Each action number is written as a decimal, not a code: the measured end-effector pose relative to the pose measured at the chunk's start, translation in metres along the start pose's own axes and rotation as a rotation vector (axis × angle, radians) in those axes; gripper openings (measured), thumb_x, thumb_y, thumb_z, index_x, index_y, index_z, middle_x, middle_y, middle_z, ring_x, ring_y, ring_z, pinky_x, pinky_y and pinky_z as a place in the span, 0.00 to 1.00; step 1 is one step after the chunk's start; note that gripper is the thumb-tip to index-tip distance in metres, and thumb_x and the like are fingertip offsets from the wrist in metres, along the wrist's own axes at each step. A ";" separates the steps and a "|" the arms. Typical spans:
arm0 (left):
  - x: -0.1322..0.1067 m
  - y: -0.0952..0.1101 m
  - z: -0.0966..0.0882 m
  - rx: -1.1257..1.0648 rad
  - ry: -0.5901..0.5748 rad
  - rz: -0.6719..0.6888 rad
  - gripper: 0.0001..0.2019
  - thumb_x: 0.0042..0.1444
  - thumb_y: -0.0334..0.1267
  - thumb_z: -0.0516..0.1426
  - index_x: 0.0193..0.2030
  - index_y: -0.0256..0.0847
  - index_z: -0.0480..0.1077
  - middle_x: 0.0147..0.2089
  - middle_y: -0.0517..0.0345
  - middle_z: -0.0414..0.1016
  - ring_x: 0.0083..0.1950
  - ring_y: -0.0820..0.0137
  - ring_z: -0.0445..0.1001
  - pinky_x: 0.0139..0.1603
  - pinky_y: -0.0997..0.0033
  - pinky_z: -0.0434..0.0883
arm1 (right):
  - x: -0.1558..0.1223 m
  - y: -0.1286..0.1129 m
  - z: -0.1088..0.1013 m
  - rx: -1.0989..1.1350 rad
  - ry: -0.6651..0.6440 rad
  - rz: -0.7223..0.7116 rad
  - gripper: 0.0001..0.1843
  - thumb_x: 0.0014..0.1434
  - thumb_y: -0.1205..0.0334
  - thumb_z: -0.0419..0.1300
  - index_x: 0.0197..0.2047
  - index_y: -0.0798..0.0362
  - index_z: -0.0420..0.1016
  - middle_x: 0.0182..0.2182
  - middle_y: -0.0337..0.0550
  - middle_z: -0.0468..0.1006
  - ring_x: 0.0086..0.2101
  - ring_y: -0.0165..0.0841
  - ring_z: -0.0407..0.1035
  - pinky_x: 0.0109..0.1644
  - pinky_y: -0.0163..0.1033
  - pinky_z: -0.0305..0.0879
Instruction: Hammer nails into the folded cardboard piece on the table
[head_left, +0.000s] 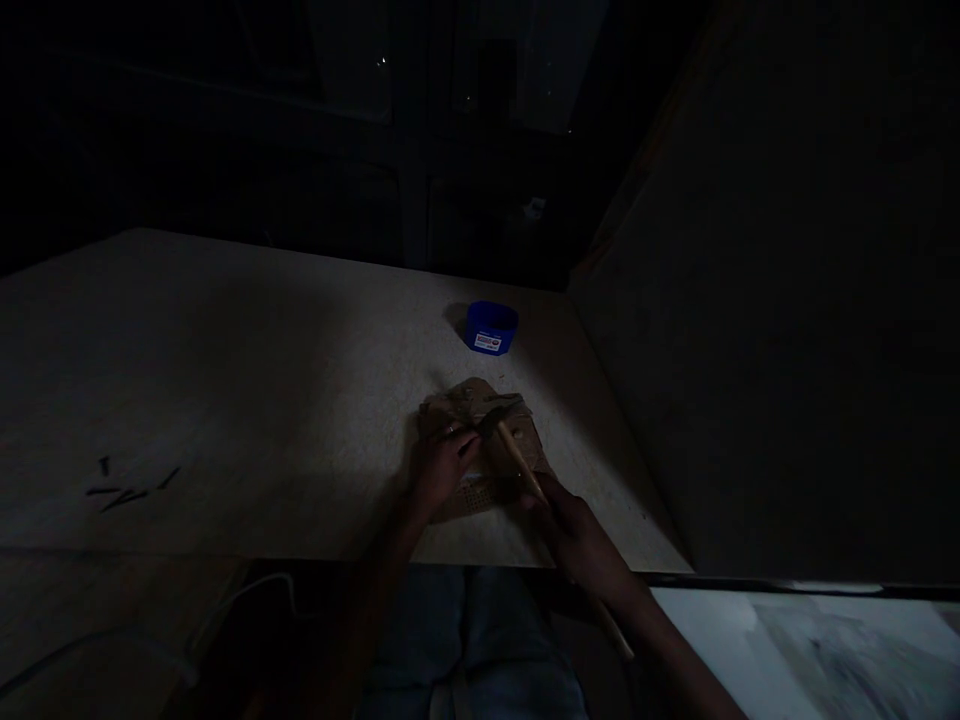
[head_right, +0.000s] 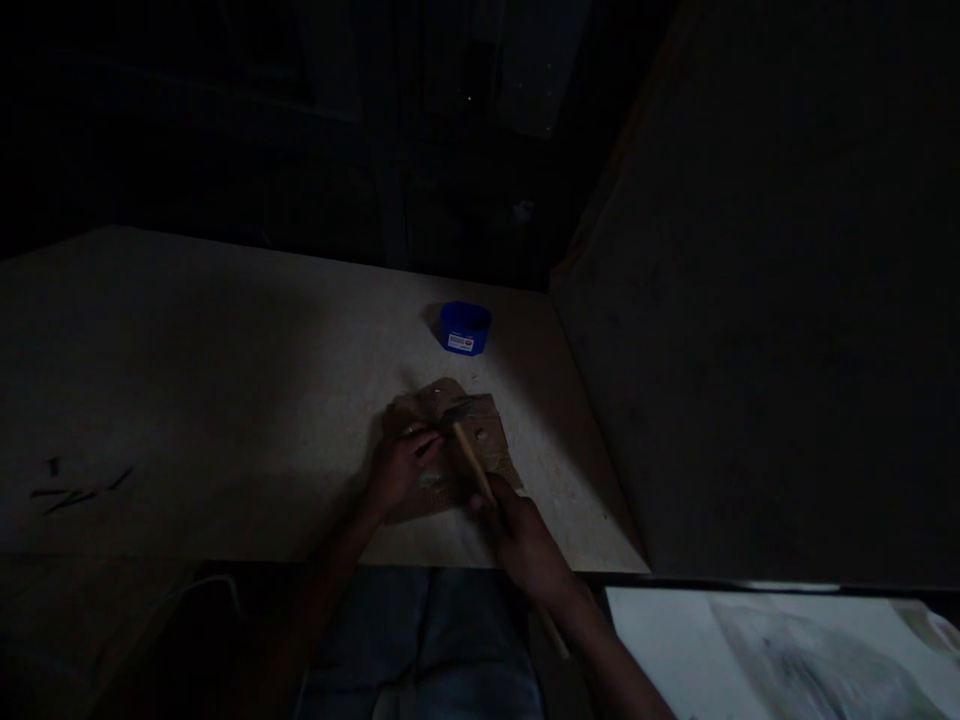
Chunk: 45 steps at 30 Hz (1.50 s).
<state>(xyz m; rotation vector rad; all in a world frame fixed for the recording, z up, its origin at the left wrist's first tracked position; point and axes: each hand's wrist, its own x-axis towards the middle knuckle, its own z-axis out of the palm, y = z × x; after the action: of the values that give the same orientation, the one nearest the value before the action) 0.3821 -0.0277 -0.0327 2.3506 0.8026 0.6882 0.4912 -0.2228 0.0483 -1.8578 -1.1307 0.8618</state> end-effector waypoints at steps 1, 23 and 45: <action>0.000 0.000 0.000 -0.008 0.005 0.001 0.09 0.63 0.37 0.57 0.41 0.45 0.80 0.43 0.54 0.80 0.42 0.67 0.78 0.45 0.69 0.72 | -0.001 0.000 0.000 0.009 0.025 -0.014 0.22 0.68 0.47 0.52 0.58 0.48 0.72 0.42 0.46 0.81 0.42 0.43 0.74 0.46 0.42 0.68; 0.001 -0.005 0.001 0.037 -0.012 0.028 0.11 0.64 0.38 0.56 0.42 0.46 0.82 0.43 0.53 0.81 0.41 0.67 0.77 0.43 0.69 0.72 | 0.004 0.003 0.002 -0.046 0.044 -0.053 0.19 0.67 0.54 0.51 0.57 0.49 0.72 0.39 0.46 0.82 0.36 0.40 0.76 0.40 0.40 0.68; 0.001 -0.002 0.001 -0.172 0.068 -0.049 0.07 0.60 0.36 0.59 0.42 0.44 0.80 0.42 0.55 0.83 0.43 0.66 0.80 0.46 0.66 0.76 | 0.073 0.041 0.014 1.074 0.081 0.023 0.22 0.55 0.49 0.69 0.47 0.51 0.70 0.14 0.22 0.62 0.09 0.19 0.44 0.08 0.24 0.46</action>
<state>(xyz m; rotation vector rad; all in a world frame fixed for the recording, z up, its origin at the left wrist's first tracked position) 0.3825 -0.0261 -0.0351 2.1562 0.7949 0.7878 0.5223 -0.1641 -0.0048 -0.9847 -0.4095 1.0928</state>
